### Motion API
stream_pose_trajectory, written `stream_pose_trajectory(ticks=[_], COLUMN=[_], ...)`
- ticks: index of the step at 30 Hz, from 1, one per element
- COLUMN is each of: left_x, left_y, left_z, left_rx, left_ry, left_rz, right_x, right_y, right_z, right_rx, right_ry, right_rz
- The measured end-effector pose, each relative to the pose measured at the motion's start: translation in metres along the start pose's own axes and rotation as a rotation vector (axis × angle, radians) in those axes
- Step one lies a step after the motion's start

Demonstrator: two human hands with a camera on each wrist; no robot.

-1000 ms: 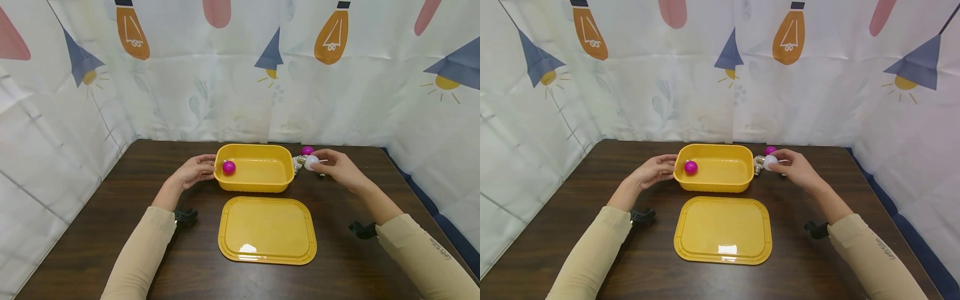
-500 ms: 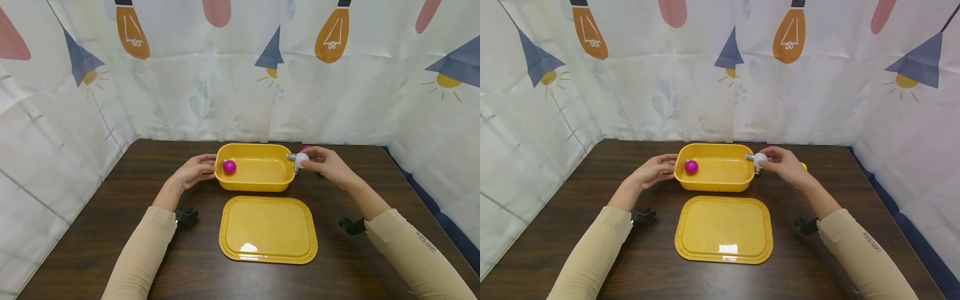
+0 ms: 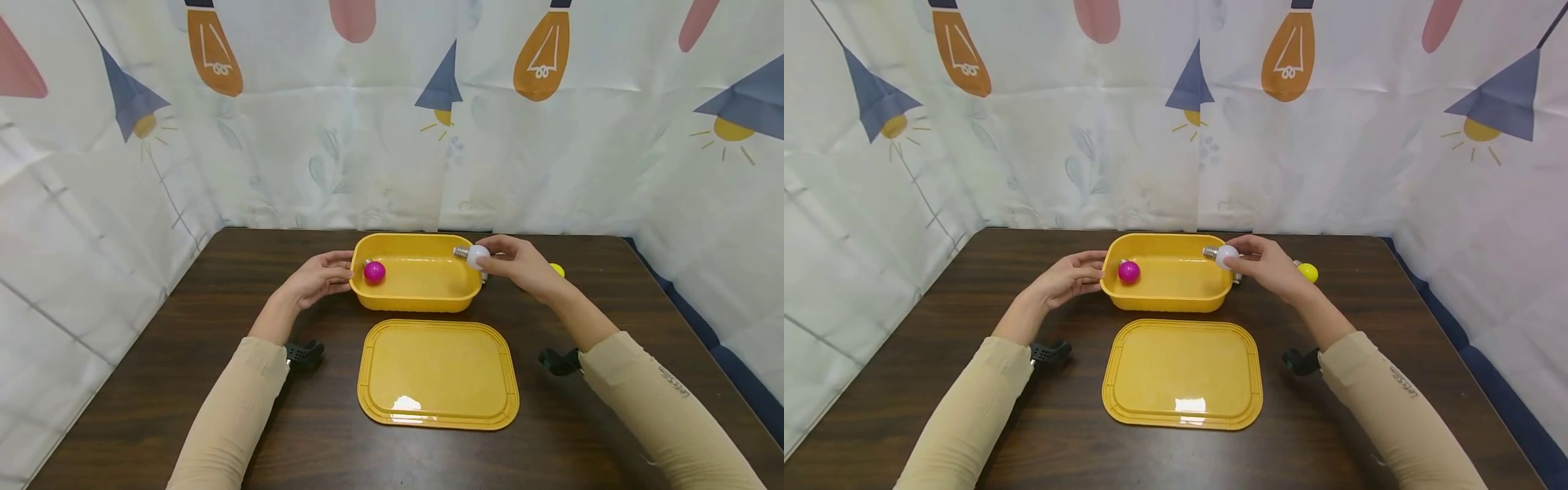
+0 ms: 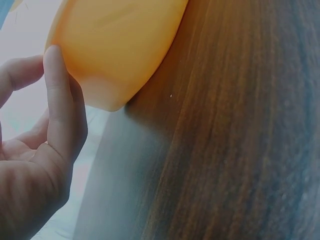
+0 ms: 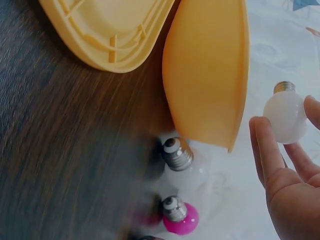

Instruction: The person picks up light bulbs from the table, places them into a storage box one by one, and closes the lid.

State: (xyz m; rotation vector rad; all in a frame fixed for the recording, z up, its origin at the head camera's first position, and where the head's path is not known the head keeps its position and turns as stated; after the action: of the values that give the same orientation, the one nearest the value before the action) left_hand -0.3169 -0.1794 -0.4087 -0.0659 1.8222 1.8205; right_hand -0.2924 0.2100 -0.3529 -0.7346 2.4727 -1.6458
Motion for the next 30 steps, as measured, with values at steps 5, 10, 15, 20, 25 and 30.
stream_pose_trajectory(ticks=[5,10,15,20,25,30], left_x=[0.000,-0.001,0.000,0.001,0.002,0.002], left_y=[-0.001,-0.001,0.000,-0.001,0.001,0.000], left_z=[-0.001,-0.001,0.000,0.000,-0.001,-0.001], left_rx=[0.011,0.013,0.006,0.009,0.019,0.017], left_ry=[0.005,0.003,-0.006,-0.005,0.003,0.004], left_rz=[0.001,0.006,0.010,0.007,0.015,0.005], right_x=[0.001,0.000,-0.002,-0.001,0.002,0.003], right_y=[0.001,0.001,0.004,0.008,0.008,0.010], right_z=[0.004,0.007,0.008,0.010,0.009,0.010], right_rx=[0.041,0.077,0.090,0.112,0.113,0.106], right_ry=[-0.009,-0.007,-0.003,-0.001,0.004,0.007], right_rz=[-0.001,0.011,0.031,0.034,0.021,0.026])
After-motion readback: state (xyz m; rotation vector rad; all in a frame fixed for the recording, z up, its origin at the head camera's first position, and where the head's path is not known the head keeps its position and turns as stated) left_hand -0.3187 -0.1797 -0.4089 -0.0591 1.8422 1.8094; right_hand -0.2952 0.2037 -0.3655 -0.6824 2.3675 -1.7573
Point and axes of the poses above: each hand's wrist, its own x-axis towards the middle knuckle, its own z-axis out of the palm, y = z × x, the point moved 5 cm from there along x, towards the middle knuckle, and after that the axes turned 12 degrees about -z, right-handed, at the moved point
